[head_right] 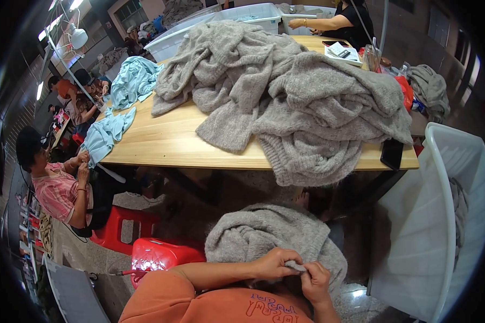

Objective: Inspecting knitted sweaters for defects and removing loose threads by hand.

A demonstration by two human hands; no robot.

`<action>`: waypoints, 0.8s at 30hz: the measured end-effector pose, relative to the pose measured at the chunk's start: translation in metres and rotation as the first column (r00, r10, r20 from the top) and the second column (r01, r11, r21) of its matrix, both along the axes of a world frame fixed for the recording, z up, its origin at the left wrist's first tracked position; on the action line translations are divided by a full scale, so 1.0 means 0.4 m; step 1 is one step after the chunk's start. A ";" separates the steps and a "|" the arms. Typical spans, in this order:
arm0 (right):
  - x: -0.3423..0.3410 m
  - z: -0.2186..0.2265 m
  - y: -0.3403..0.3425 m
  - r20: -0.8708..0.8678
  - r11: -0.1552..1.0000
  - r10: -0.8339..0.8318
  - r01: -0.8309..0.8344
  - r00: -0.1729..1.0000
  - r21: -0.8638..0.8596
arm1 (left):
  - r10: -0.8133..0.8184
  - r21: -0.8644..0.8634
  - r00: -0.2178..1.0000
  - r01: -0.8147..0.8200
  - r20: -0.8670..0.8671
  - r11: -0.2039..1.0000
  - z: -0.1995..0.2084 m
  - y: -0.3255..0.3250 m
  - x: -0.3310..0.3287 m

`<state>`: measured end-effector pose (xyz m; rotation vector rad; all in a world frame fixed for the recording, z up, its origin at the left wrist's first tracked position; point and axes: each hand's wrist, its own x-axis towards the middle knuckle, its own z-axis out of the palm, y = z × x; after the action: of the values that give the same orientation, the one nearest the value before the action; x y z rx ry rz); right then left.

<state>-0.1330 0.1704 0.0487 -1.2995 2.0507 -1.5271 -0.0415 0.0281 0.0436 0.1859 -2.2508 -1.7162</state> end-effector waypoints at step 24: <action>-0.037 -0.111 0.083 -0.051 0.946 -0.258 0.263 0.965 0.187 | 0.056 0.656 0.976 -0.185 0.212 0.731 0.026 -0.061 -0.021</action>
<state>-0.1480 0.2038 0.0045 -1.0135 2.3978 -1.3730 -0.0498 0.0037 0.0541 0.6527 -1.5495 -2.4465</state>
